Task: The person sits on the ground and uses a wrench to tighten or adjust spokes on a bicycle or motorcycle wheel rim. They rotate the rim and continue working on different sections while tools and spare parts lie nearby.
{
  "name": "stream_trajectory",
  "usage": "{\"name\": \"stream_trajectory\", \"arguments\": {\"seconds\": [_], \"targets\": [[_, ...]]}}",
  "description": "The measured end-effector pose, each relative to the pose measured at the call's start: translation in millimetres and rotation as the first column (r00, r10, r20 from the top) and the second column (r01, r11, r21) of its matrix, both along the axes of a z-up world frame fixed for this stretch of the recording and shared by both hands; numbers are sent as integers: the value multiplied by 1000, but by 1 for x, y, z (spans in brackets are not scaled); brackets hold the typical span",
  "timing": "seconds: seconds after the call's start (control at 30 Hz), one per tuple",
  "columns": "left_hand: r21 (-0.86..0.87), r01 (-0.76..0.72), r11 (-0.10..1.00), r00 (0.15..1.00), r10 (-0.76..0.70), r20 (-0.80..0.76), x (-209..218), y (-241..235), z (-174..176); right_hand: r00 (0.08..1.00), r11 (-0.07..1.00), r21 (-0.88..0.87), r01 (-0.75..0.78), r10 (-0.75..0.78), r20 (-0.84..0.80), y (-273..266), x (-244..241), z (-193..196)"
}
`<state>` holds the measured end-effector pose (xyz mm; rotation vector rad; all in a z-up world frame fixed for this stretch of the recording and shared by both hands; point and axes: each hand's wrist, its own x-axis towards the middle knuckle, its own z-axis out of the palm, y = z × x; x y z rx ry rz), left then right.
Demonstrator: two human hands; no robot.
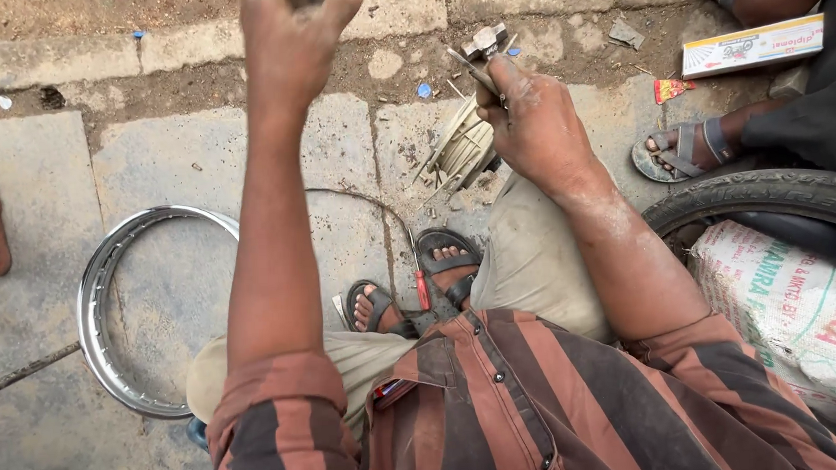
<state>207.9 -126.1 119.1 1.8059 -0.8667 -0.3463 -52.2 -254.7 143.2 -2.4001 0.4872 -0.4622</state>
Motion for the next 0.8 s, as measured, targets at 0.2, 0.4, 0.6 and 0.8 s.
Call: {"name": "stream_trajectory", "arguments": {"seconds": [0.2,0.4,0.6,0.8], "targets": [[423,-103,900,790,332,-516,-67,108,-114,990,989,-83,-122,128,63,17,3,1],[261,167,951,322,198,-926,-127,100,-218,884,861,-257,-439,465,48,29,6,-3],[-111,181,977,51,-122,-991,-164,93,-250,736,697,-297,-652,677,-27,55,3,-5],[110,180,977,546,-7,-838,-155,95,-268,696,637,-363,-680,717,-46,71,4,-8]]}}
